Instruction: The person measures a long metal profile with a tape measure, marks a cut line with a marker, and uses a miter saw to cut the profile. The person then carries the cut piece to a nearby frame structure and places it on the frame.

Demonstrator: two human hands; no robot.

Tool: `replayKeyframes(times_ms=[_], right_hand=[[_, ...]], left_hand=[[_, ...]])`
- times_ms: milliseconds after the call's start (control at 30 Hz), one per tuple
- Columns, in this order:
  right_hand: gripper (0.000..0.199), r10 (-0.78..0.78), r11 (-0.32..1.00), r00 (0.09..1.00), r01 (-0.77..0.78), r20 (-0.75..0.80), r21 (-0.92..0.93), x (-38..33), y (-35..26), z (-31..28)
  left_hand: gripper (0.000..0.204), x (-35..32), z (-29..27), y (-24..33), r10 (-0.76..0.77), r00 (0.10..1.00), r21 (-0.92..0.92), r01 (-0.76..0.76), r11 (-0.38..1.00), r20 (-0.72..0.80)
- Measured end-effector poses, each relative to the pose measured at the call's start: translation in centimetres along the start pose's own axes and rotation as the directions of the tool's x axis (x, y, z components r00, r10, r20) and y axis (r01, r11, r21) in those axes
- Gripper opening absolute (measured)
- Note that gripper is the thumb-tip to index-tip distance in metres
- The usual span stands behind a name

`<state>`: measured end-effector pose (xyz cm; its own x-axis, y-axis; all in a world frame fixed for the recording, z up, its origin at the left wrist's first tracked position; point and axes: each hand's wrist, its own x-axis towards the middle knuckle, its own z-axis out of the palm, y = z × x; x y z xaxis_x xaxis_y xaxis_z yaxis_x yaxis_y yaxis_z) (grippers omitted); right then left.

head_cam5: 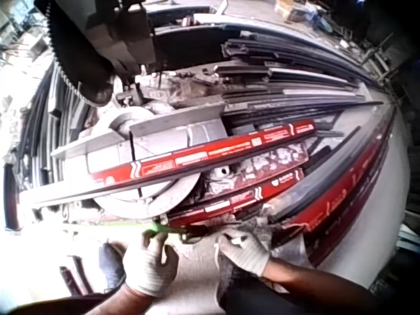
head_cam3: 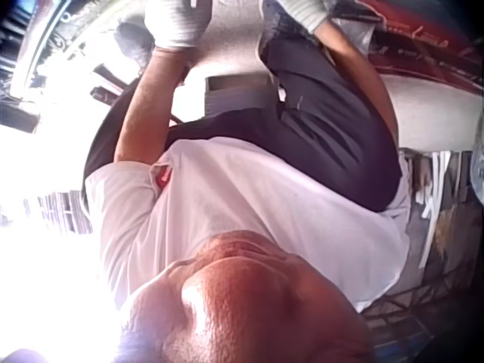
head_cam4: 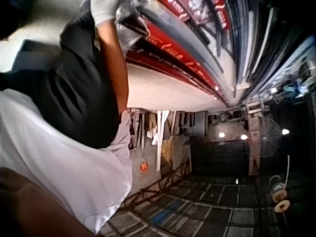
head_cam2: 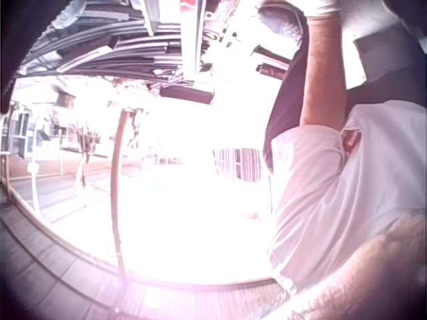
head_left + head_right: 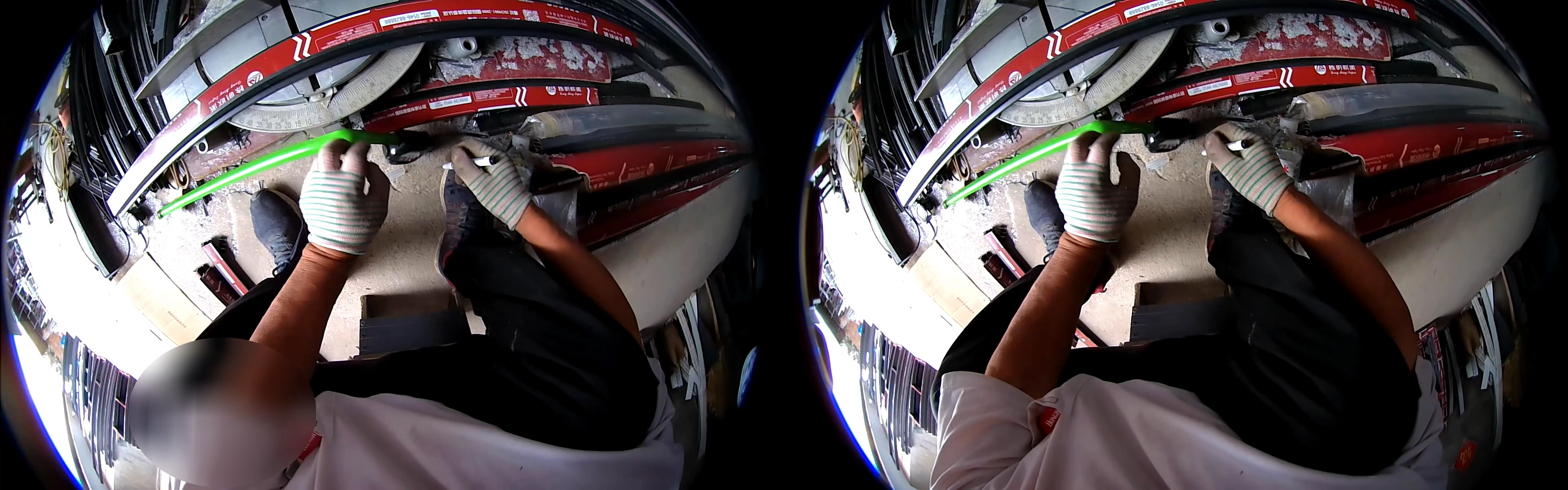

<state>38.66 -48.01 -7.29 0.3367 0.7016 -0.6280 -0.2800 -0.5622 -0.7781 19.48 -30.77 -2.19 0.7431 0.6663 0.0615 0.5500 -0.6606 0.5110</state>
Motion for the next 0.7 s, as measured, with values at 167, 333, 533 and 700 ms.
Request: replayKeyframes(times_ms=[167, 333, 533, 700], right_hand=[[0.013, -0.011, 1.000, 1.000, 0.011, 0.002, -0.028, -0.3, 0.1, -0.3], [0.018, 0.053, 0.994, 0.999, -0.053, 0.010, 0.093, -0.6, 0.7, -0.2], [0.029, 0.150, 0.986, 0.989, -0.151, 0.019, 0.067, -0.9, 0.4, -0.2], [0.031, 0.162, 0.978, 0.986, -0.166, 0.042, 0.128, -0.7, 0.6, -0.7]], left_hand=[[0.023, -4.4, 2.7, -0.9, 0.039, 0.976, -0.041, -0.031, 0.999, 0.215], [0.036, -5.7, 5.0, -1.5, -0.058, 0.903, 0.073, 0.030, 0.997, 0.426], [0.025, -3.8, 7.9, -2.0, -0.083, 0.833, 0.182, -0.022, 0.983, 0.547], [0.023, -4.0, 8.7, -2.6, -0.104, 0.812, 0.115, 0.046, 0.992, 0.574]])
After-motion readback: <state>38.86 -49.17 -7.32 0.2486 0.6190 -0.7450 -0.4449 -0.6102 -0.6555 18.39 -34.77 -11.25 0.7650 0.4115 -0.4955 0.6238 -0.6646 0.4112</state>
